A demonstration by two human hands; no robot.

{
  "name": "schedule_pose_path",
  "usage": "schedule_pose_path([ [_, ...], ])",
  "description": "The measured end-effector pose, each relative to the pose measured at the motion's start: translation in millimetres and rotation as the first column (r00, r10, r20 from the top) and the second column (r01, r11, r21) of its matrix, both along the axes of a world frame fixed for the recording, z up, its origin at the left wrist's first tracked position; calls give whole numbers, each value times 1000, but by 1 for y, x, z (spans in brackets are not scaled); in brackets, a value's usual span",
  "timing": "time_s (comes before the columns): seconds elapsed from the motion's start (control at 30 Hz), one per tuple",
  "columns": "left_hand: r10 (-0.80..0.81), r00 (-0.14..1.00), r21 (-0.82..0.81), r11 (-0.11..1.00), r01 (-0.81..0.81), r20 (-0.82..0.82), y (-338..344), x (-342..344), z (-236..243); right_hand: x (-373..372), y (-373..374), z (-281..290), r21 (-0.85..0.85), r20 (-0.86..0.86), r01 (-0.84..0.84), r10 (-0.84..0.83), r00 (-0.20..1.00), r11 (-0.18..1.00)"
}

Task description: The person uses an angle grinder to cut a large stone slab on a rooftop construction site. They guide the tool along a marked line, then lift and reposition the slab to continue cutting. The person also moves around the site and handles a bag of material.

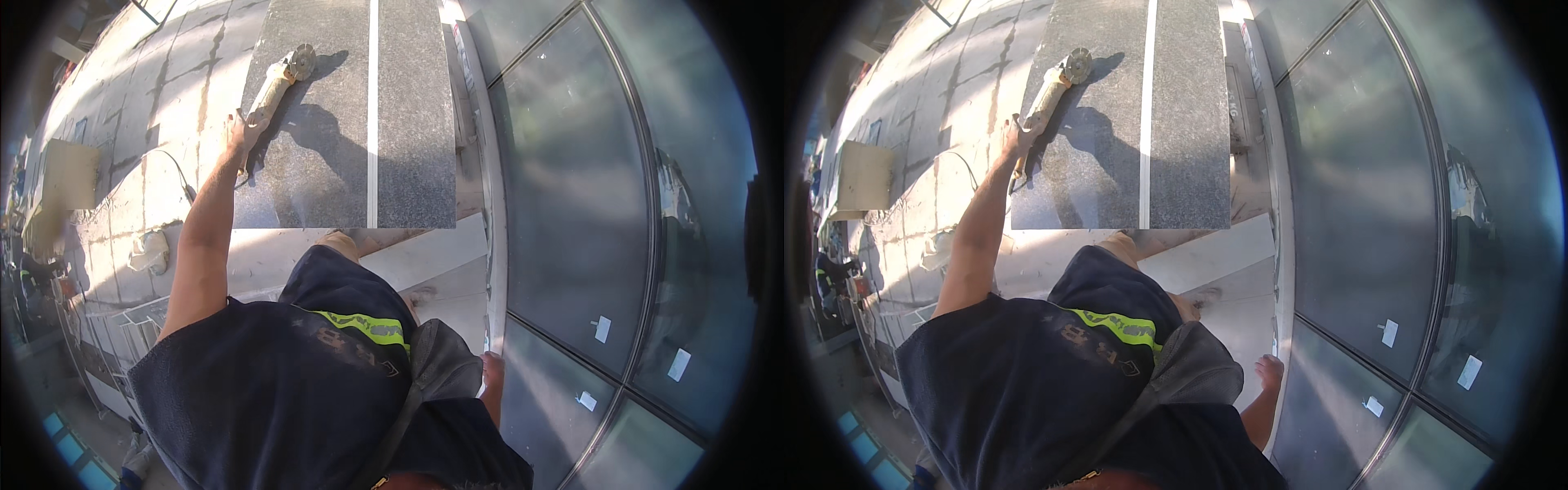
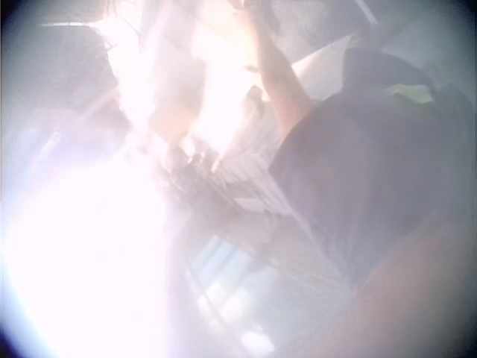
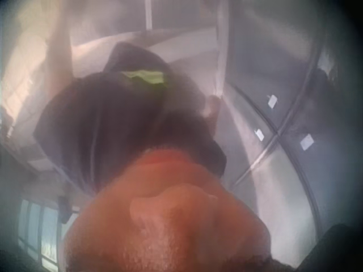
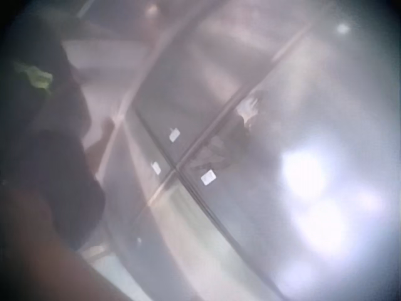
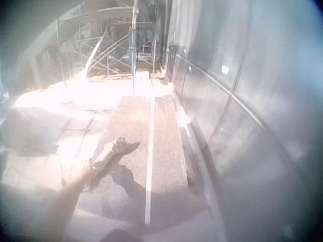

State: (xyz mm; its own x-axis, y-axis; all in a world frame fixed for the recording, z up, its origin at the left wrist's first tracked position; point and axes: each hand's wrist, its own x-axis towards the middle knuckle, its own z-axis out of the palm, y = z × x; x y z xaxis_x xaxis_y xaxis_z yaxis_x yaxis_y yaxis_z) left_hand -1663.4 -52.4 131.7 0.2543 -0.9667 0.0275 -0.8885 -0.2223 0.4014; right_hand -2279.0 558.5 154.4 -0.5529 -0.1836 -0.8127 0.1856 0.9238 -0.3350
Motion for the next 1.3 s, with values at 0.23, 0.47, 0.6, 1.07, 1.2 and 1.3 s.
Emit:
schedule_pose_path([
  [0.23, -48, 994, 334, 942, 13, 97, -53, -44, -11, -2, -3, 28, -250, 186, 136, -90, 978, 959],
  [0.47, -33, 999, 313, 949, 39, -26, -77, -21, -25, 16, 61, 35, -61, 103, 378, -371, 923, 924],
  [0.6, -59, 996, 340, 940, 34, 63, -79, -31, -9, 47, 86, 19, -8, 106, 417, -414, 904, 909],
  [1.07, 412, 423, 521, 833, 184, -807, 15, -27, 13, 59, 59, -20, 32, 98, 264, -266, 959, 964],
  [1.2, 195, 415, 324, 907, 268, -889, 93, -73, 73, -12, 64, -48, -44, 187, 265, -252, 949, 963],
  [1.3, 149, 443, 293, 915, 277, -884, 148, -118, 132, -81, 47, -58, -48, 177, 209, -198, 964, 977],
])
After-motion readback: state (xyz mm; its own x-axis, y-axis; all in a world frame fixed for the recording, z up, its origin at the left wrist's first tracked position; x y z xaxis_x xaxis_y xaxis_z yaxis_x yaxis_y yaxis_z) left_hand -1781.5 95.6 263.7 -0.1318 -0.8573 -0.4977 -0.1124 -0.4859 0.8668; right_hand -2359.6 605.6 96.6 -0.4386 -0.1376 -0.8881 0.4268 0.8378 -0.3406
